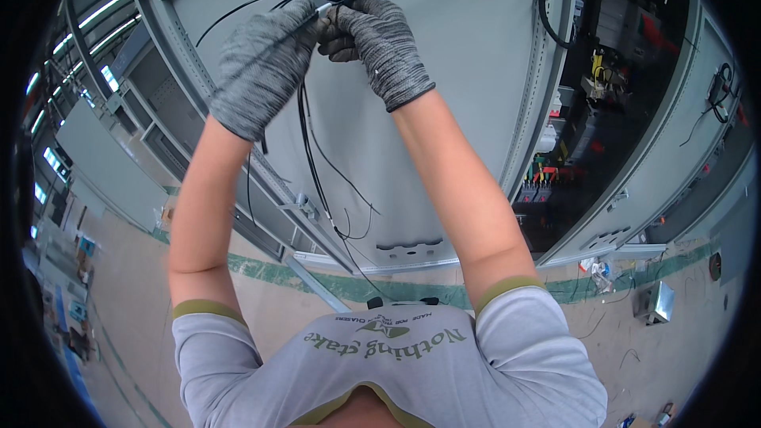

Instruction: The person routes and secures black cables inside an open electrical cabinet, attaches a small green terminal block, and applies white tape to the wiring. They then walk to a nearby box, retrieve additional tape, and return to continue securing the cables. Finally, they gather and remove small debris from the floor.

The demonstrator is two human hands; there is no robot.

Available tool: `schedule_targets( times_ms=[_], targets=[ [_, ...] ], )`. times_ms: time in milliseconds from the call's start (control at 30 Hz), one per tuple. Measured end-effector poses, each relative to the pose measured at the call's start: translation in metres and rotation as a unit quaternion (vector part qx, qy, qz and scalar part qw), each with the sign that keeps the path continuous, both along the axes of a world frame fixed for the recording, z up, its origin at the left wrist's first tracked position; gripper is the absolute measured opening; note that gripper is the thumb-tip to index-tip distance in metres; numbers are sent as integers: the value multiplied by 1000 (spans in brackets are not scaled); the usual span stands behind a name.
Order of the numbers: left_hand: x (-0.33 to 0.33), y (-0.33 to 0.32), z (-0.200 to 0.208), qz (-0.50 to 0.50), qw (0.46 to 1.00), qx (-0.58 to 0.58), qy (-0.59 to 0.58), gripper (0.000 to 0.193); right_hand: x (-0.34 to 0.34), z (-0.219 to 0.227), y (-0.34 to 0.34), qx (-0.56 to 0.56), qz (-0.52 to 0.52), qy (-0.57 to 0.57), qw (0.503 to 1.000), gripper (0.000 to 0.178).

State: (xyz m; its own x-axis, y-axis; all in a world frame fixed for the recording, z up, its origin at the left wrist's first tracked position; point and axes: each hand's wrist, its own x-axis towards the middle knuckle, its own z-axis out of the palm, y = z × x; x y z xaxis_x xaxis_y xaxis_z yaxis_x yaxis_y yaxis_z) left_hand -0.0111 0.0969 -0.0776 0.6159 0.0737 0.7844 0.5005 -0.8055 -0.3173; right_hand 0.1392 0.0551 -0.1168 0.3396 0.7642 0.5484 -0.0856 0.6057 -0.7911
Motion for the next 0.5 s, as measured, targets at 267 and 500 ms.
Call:
schedule_targets(
  times_ms=[267,500],
  targets=[
    [-5,-5,-38,-116,982,45,-144,27,7,-4,-9,20,-11,-75,997,27],
    [19,14,-56,-300,862,-340,-226,21,5,-10,-19,148,-92,-196,965,25]
  ],
)
